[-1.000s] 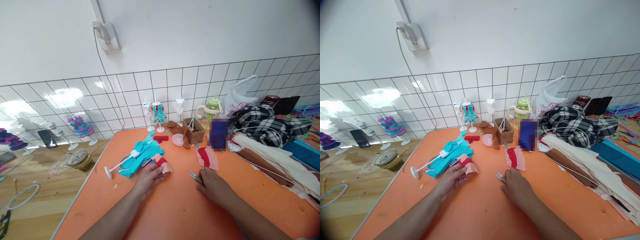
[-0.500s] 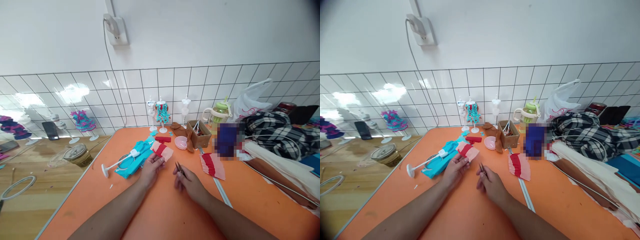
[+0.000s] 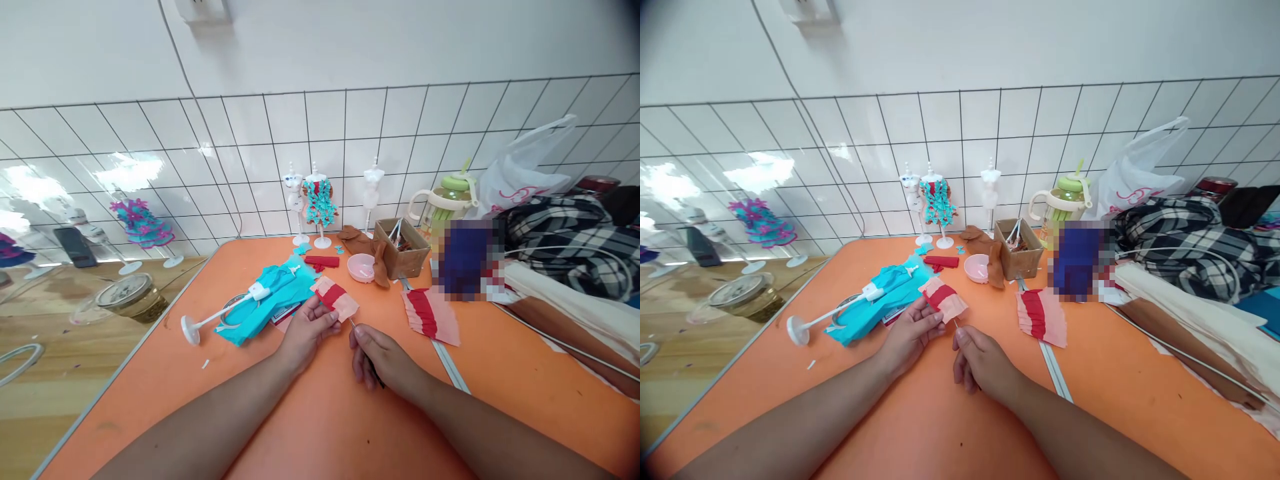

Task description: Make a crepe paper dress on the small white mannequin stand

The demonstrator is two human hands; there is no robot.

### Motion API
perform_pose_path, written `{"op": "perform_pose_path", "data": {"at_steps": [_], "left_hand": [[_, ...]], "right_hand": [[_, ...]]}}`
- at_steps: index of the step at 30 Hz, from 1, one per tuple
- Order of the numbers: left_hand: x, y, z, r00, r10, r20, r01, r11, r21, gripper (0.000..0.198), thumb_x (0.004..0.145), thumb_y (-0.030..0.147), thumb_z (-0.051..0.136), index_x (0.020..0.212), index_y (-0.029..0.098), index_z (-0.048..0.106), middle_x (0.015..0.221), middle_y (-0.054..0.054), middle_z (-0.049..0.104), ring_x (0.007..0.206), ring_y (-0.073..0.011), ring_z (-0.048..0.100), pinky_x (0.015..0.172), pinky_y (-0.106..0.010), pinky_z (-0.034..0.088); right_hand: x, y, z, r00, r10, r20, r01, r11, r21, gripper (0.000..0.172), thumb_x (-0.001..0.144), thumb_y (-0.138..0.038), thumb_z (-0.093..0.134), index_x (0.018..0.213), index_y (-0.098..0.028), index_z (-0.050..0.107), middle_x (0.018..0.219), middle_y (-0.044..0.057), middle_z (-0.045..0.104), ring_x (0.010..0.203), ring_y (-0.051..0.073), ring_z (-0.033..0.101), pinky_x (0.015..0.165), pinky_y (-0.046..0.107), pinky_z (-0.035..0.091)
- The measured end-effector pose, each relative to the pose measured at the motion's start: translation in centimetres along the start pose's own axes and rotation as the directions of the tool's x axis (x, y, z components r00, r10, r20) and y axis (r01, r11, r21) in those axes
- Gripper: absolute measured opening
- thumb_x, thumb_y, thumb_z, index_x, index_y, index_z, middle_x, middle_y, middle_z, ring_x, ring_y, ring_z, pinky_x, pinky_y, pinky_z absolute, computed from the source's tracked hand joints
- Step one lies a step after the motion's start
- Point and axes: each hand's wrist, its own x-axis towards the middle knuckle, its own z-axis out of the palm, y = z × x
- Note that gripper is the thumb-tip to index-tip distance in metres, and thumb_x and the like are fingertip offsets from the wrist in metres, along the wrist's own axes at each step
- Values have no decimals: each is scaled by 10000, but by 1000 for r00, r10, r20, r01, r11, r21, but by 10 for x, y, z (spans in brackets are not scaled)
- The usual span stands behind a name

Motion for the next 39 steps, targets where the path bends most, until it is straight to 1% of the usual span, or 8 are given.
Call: {"op": "perform_pose_path", "data": {"at_steps": [3,7,14,21,25,31,36,39], "left_hand": [[-4,-1,3,1000,-22,-13,22,1000,1,432,667,227,814,1057,184,634,823,-13,686,700,-116,618,700,-251,514],[-8,-1,6,999,-42,-3,42,999,8,471,666,220,818,1088,177,613,768,-11,683,682,-127,639,671,-252,531],[-6,1,3,995,53,-89,-54,998,-13,375,719,194,777,1051,199,604,778,21,663,679,-95,642,669,-221,556],[-9,-3,7,999,33,-6,-32,997,72,414,729,225,773,1098,183,589,773,-1,682,660,-108,649,657,-229,559],[-11,-2,9,999,40,-28,-37,995,91,451,707,238,790,1103,179,583,769,-2,681,663,-113,648,660,-230,556],[-12,-1,12,999,42,-30,-37,990,138,494,694,285,801,1115,179,564,737,-3,680,635,-119,640,638,-236,551],[-13,-1,14,996,57,-63,-48,990,136,448,675,296,814,1028,178,565,726,10,669,606,-108,633,607,-218,542],[-14,-1,14,996,59,-60,-50,988,147,470,683,299,807,1061,179,555,738,8,666,615,-110,632,614,-223,544]], "right_hand": [[-3,0,0,999,-32,3,32,996,-89,466,914,-652,267,846,-223,436,522,-61,567,334,85,429,368,200,311],[-5,-2,0,998,-57,-2,56,991,-125,460,934,-625,240,845,-222,444,496,-71,530,330,83,406,364,197,320],[-8,-3,0,999,-53,-10,51,987,-155,428,955,-580,242,834,-223,445,496,-68,525,341,88,409,368,195,330],[-6,-2,0,997,-78,-14,74,981,-181,423,960,-572,240,826,-226,440,488,-70,512,338,90,401,367,200,322],[-7,-3,1,994,-108,-36,98,975,-201,437,950,-595,256,786,-225,423,458,-74,476,351,88,394,384,197,325],[-4,0,1,994,-107,-32,100,980,-171,434,947,-599,271,785,-226,422,447,-77,468,335,89,378,360,198,316],[-1,4,0,994,-107,-25,103,985,-137,449,938,-621,275,782,-226,422,438,-78,467,320,86,367,340,193,306],[-1,4,1,994,-106,-22,102,987,-127,457,933,-631,283,768,-225,414,432,-80,465,314,83,363,333,191,294]]}}
